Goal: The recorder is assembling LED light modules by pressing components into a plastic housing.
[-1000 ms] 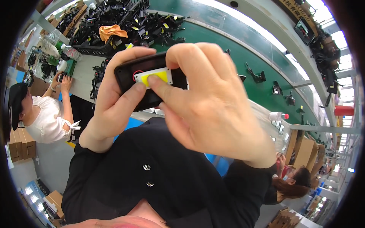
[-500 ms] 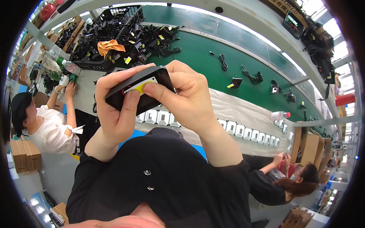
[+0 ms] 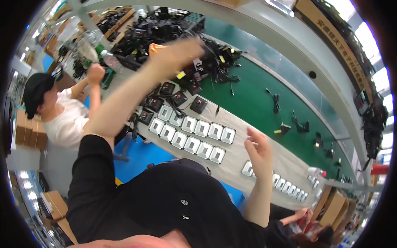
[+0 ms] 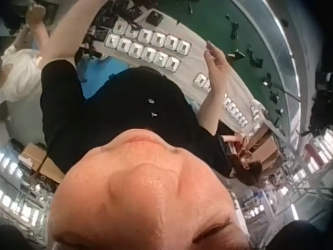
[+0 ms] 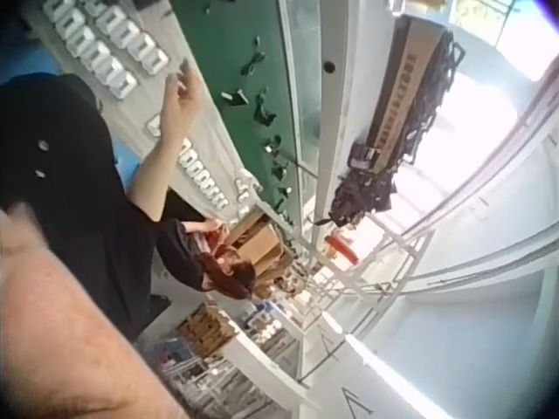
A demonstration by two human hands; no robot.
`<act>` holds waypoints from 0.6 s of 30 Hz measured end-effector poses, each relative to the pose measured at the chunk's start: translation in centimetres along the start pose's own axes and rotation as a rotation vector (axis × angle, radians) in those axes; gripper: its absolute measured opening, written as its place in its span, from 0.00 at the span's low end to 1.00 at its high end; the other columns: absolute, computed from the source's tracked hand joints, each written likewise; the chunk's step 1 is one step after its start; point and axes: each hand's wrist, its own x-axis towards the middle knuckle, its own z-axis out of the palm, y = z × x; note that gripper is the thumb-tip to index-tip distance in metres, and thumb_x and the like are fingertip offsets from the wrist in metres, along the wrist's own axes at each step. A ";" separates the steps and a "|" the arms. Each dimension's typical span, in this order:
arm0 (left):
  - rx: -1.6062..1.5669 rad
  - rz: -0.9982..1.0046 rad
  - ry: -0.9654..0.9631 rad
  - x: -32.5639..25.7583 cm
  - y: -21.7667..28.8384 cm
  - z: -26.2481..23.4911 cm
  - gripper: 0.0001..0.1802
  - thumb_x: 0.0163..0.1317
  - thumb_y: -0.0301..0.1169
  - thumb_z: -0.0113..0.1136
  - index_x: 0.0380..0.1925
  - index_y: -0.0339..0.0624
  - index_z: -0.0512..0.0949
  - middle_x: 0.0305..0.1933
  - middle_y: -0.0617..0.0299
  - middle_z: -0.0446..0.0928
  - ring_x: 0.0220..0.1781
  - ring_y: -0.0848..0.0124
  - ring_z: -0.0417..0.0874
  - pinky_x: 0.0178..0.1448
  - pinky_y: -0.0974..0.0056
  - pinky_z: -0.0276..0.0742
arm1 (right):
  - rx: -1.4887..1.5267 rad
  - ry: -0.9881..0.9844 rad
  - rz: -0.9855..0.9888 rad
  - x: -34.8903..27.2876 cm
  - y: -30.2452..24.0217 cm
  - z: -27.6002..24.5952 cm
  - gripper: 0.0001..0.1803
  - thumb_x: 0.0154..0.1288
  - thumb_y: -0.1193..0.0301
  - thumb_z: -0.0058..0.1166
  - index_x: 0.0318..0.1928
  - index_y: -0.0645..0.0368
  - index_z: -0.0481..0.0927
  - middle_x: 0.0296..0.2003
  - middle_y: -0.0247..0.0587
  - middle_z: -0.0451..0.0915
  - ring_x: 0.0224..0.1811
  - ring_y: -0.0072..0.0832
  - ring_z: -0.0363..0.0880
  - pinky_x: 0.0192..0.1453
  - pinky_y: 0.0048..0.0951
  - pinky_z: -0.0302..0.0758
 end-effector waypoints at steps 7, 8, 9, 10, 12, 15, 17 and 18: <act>0.497 -0.612 0.485 -6.8 -22.1 3.8 0.26 0.59 0.33 0.53 0.57 0.41 0.61 0.56 0.48 0.65 0.59 0.50 0.68 0.54 0.52 0.72 | -0.132 -0.193 0.206 8.6 5.8 6.6 0.22 0.60 0.70 0.53 0.56 0.62 0.72 0.44 0.42 0.78 0.47 0.25 0.75 0.53 0.27 0.70; 0.350 -0.734 0.457 -6.2 -20.5 5.3 0.26 0.58 0.33 0.53 0.57 0.42 0.61 0.58 0.48 0.64 0.60 0.51 0.67 0.56 0.53 0.71 | -0.159 -0.163 0.209 10.6 8.0 7.2 0.23 0.59 0.68 0.54 0.55 0.62 0.72 0.43 0.44 0.79 0.46 0.27 0.77 0.51 0.28 0.72; 0.221 -0.856 0.415 -6.4 -19.1 6.0 0.26 0.58 0.32 0.54 0.56 0.43 0.62 0.59 0.49 0.63 0.61 0.51 0.65 0.57 0.54 0.71 | -0.175 -0.150 0.206 12.6 10.1 8.3 0.24 0.58 0.67 0.54 0.55 0.63 0.72 0.43 0.46 0.80 0.45 0.29 0.78 0.49 0.29 0.73; 0.174 -0.753 0.391 -7.6 -18.4 7.0 0.24 0.57 0.31 0.54 0.55 0.45 0.63 0.60 0.49 0.61 0.61 0.51 0.65 0.58 0.55 0.70 | -0.211 -0.150 0.225 14.9 10.8 9.7 0.26 0.57 0.65 0.55 0.55 0.63 0.72 0.43 0.48 0.80 0.44 0.30 0.79 0.49 0.27 0.73; 0.045 -0.614 0.379 -9.0 -15.4 9.0 0.20 0.58 0.27 0.52 0.52 0.43 0.66 0.57 0.48 0.64 0.57 0.51 0.70 0.57 0.58 0.71 | -0.307 -0.119 0.170 19.3 14.7 12.3 0.26 0.56 0.64 0.57 0.54 0.61 0.73 0.41 0.49 0.79 0.44 0.36 0.79 0.51 0.31 0.73; -0.435 -0.772 0.209 -11.7 -8.9 8.8 0.14 0.57 0.21 0.51 0.44 0.38 0.70 0.52 0.50 0.70 0.54 0.56 0.73 0.54 0.62 0.71 | -0.626 0.121 -0.028 26.1 17.7 14.8 0.25 0.55 0.69 0.56 0.54 0.57 0.71 0.52 0.51 0.70 0.51 0.46 0.72 0.55 0.39 0.71; -0.397 -0.689 0.177 -13.7 -5.6 9.1 0.10 0.58 0.20 0.51 0.40 0.37 0.72 0.49 0.51 0.73 0.51 0.56 0.75 0.53 0.62 0.72 | -0.819 0.142 0.027 29.7 18.3 14.2 0.31 0.54 0.76 0.51 0.61 0.52 0.63 0.61 0.45 0.61 0.55 0.46 0.70 0.57 0.41 0.70; -0.458 -0.747 0.151 -14.9 -4.1 9.2 0.08 0.58 0.20 0.51 0.39 0.36 0.73 0.45 0.51 0.75 0.49 0.56 0.76 0.52 0.62 0.72 | -0.913 0.104 0.044 31.3 19.1 13.5 0.35 0.53 0.79 0.46 0.64 0.50 0.58 0.65 0.42 0.56 0.55 0.45 0.70 0.57 0.41 0.70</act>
